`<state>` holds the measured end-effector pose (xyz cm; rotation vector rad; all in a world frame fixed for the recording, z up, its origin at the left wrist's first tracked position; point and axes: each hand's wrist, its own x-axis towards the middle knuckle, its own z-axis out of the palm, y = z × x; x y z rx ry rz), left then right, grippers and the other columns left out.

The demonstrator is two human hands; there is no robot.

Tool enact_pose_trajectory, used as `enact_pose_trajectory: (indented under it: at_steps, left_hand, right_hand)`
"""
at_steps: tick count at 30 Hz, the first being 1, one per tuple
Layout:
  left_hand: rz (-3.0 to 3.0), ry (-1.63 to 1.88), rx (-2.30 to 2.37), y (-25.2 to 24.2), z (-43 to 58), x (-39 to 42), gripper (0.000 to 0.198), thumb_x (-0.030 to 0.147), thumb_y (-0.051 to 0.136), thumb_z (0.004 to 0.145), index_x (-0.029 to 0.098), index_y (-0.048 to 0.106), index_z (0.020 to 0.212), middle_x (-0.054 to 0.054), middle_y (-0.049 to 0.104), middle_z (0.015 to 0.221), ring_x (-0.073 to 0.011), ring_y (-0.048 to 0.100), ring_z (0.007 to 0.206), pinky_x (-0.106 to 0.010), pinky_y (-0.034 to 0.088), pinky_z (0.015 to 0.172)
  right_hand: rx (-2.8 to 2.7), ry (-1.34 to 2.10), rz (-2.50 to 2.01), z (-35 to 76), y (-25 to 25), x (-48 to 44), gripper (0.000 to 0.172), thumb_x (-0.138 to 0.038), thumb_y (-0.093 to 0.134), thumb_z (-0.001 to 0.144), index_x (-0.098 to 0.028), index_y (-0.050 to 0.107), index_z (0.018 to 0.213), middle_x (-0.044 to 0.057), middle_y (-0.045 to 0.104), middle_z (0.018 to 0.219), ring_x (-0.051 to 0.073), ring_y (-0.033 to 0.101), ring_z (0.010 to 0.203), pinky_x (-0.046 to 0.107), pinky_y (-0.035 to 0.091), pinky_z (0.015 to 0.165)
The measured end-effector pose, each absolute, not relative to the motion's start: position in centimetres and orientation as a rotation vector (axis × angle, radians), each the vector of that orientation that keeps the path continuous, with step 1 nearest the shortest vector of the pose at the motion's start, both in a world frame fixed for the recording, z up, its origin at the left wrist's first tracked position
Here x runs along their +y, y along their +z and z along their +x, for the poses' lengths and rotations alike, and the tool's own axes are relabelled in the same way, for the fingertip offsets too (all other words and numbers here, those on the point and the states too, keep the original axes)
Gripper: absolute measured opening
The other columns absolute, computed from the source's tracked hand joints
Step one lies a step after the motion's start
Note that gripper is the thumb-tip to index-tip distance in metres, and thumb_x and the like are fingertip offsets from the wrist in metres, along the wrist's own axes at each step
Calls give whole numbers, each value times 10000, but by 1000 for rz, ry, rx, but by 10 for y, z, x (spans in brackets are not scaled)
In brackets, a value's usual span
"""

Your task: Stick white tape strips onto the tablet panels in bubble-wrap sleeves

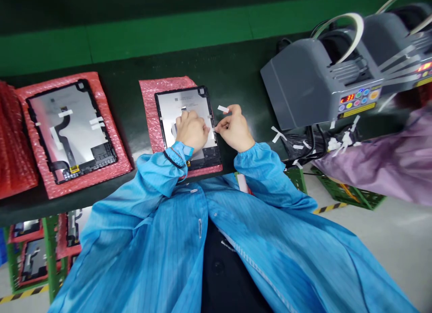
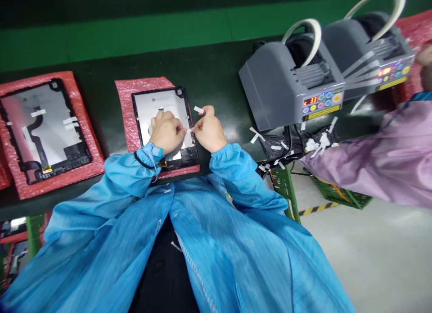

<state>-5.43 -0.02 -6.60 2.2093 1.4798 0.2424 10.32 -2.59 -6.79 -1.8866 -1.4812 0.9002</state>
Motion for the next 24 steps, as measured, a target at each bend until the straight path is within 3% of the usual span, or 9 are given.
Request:
enact_pose_trajectory:
  at_steps: [5, 8, 11, 14, 20, 24]
  left_hand:
    - [2158, 191, 1575, -48, -50, -4, 106, 258, 688, 867, 153, 694, 848, -164, 621, 1167, -420, 476, 1281, -557, 392, 1051]
    - [2099, 270, 1614, -50, -55, 1, 65, 204, 726, 825, 175, 677, 856, -131, 638, 1136, -384, 507, 1243, -521, 406, 1029]
    - [2048, 432, 1563, -56, -64, 12, 43, 182, 685, 854, 197, 682, 895, -86, 652, 1045, -321, 558, 1137, -483, 421, 997]
    - [2056, 532, 1409, -58, -70, 22, 86, 256, 631, 922, 196, 693, 922, -53, 642, 953, -257, 585, 1013, -437, 425, 978]
    - [2088, 531, 1259, -61, -71, 26, 154, 293, 623, 945, 179, 684, 861, -37, 635, 907, -228, 581, 980, -394, 426, 945]
    - [2070, 494, 1264, -66, -70, 28, 135, 249, 626, 929, 175, 681, 830, -38, 640, 882, -228, 580, 962, -399, 430, 939]
  right_hand:
    - [-1638, 902, -1899, 129, -75, -9, 574, -277, 879, 649, -238, 489, 1069, -47, 573, 714, 232, 651, 782, 396, 526, 768]
    - [-1668, 982, -1834, 147, -75, 2, 601, -313, 936, 602, -243, 497, 1006, -68, 509, 665, 195, 595, 734, 324, 474, 685]
    - [-1618, 1252, -1655, 153, -68, 2, 478, -438, 861, 734, -249, 477, 949, -102, 442, 573, 108, 424, 544, 240, 329, 531]
    - [-1529, 1511, -1382, 146, -56, -6, 438, -575, 748, 824, -248, 480, 935, -107, 413, 549, 82, 328, 500, 218, 238, 484]
    - [-1500, 1620, -1223, 131, -48, -18, 476, -646, 732, 806, -229, 531, 918, -91, 404, 581, 82, 345, 534, 224, 267, 518]
    - [-1595, 1297, -1470, 133, -53, -15, 364, -530, 730, 851, -185, 632, 915, -43, 496, 641, 108, 425, 606, 259, 354, 598]
